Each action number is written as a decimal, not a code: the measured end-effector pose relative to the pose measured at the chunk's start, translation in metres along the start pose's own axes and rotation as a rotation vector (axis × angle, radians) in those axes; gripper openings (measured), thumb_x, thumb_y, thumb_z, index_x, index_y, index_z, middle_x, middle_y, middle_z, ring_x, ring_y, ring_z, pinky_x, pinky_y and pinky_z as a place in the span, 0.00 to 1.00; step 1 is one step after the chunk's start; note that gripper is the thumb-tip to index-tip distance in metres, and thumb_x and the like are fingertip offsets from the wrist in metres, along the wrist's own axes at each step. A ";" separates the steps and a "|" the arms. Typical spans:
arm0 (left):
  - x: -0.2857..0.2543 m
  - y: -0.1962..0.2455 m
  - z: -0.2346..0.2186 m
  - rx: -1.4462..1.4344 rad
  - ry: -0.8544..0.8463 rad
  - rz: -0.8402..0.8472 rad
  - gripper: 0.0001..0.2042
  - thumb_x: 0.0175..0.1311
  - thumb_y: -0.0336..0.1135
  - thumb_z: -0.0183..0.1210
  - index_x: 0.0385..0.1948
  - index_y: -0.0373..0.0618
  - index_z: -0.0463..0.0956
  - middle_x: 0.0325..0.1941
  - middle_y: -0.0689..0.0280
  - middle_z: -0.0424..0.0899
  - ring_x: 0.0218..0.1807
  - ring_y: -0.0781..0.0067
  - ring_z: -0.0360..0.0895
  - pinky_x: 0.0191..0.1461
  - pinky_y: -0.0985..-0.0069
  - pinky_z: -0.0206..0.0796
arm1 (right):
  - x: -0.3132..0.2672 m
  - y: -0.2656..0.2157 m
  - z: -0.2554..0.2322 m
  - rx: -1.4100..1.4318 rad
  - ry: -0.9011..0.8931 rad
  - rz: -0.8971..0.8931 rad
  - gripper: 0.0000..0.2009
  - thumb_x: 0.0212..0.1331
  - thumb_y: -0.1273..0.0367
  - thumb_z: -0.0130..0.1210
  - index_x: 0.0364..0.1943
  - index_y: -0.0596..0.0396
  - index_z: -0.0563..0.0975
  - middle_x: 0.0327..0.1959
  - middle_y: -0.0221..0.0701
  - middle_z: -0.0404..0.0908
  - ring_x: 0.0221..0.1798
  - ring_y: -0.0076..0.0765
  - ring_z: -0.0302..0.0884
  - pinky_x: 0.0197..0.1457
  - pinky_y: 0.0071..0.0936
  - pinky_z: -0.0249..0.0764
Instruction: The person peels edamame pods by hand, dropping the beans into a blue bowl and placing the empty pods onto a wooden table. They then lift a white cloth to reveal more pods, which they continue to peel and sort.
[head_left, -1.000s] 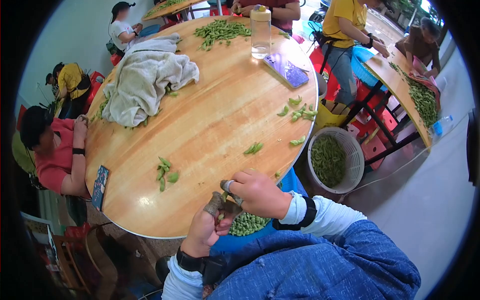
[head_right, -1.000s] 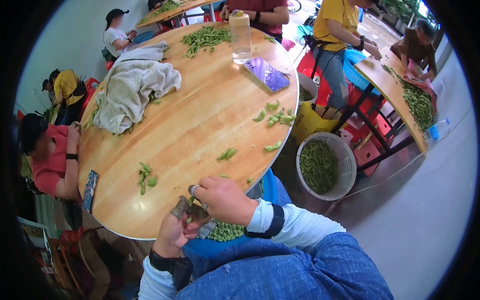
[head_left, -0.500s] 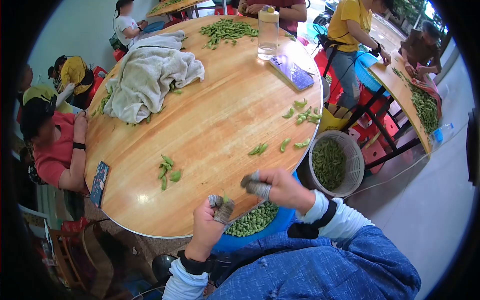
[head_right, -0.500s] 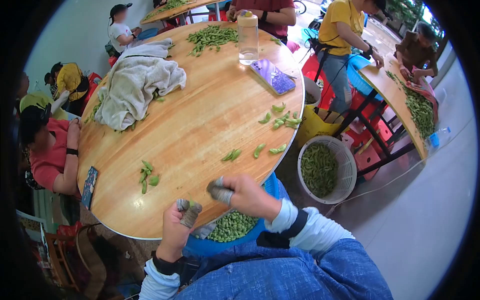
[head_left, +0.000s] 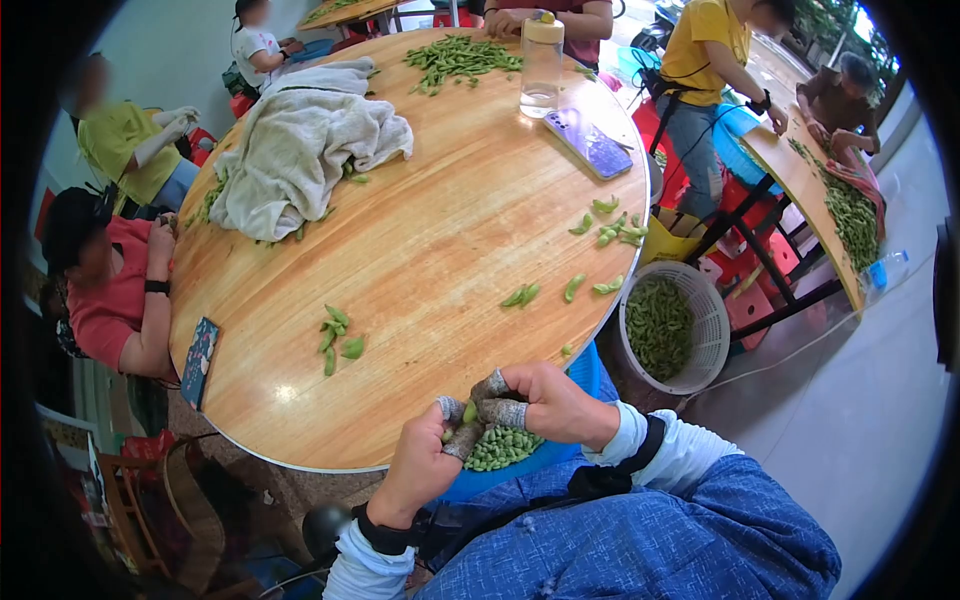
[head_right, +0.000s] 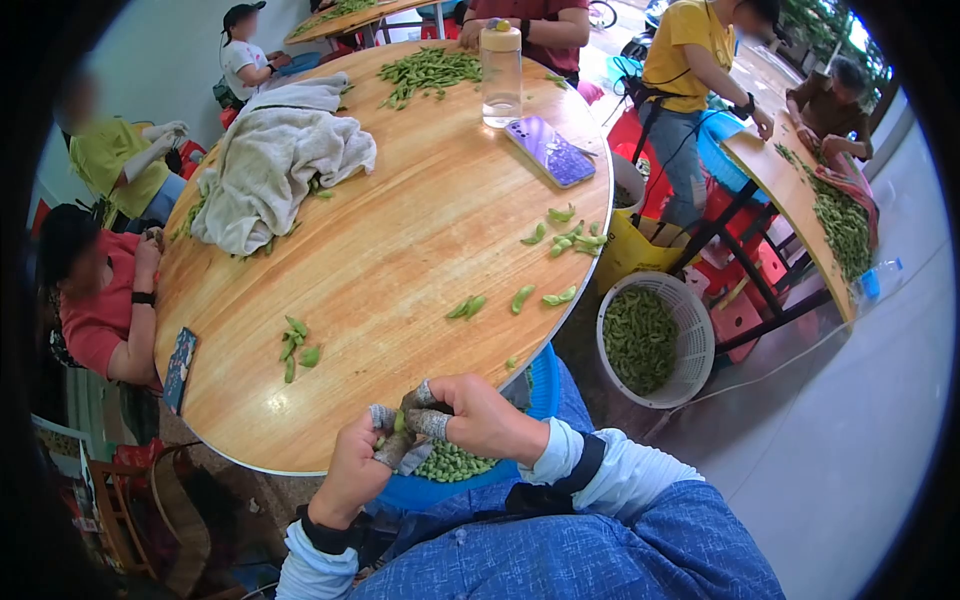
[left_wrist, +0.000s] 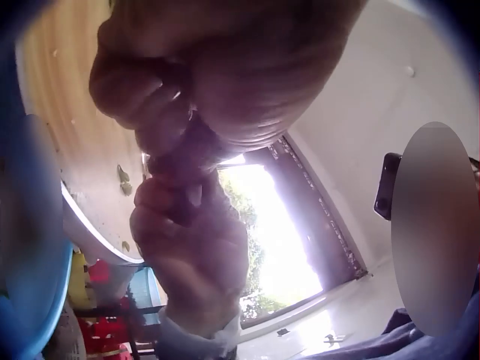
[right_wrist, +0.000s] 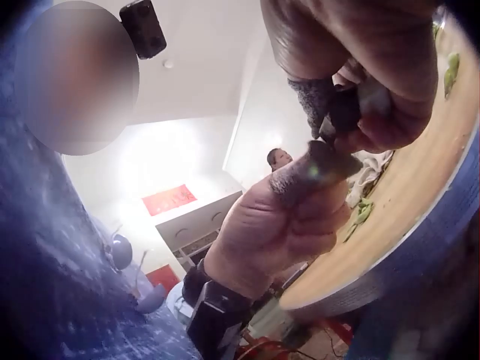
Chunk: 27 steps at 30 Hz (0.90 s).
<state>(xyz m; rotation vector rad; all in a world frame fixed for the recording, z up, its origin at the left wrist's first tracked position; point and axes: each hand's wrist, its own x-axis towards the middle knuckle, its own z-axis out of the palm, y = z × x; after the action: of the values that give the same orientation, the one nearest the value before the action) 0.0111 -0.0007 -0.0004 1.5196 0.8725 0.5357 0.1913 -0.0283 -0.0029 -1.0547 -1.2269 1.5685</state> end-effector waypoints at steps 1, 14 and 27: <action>0.000 -0.002 0.000 -0.048 -0.008 -0.022 0.05 0.54 0.23 0.55 0.32 0.38 0.71 0.29 0.70 0.76 0.31 0.86 0.70 0.33 0.86 0.64 | 0.000 0.000 0.000 0.011 0.000 0.003 0.07 0.56 0.74 0.49 0.36 0.64 0.74 0.30 0.29 0.78 0.34 0.19 0.70 0.39 0.19 0.68; 0.000 0.000 -0.002 0.027 -0.022 -0.074 0.05 0.52 0.21 0.53 0.31 0.36 0.72 0.27 0.69 0.76 0.30 0.85 0.70 0.32 0.85 0.63 | 0.000 0.003 0.003 0.039 -0.002 0.008 0.06 0.55 0.74 0.49 0.34 0.63 0.74 0.27 0.27 0.77 0.32 0.18 0.68 0.36 0.19 0.67; 0.001 -0.019 0.003 -0.198 0.009 -0.096 0.06 0.51 0.24 0.58 0.29 0.36 0.72 0.26 0.68 0.77 0.28 0.83 0.71 0.30 0.84 0.65 | 0.003 0.012 0.005 -0.158 0.060 -0.080 0.06 0.56 0.73 0.49 0.34 0.63 0.73 0.27 0.29 0.76 0.33 0.19 0.69 0.37 0.20 0.68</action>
<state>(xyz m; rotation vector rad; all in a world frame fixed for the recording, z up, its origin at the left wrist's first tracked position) 0.0097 -0.0021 -0.0192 1.2903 0.8689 0.5427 0.1841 -0.0285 -0.0144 -1.1304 -1.3520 1.3878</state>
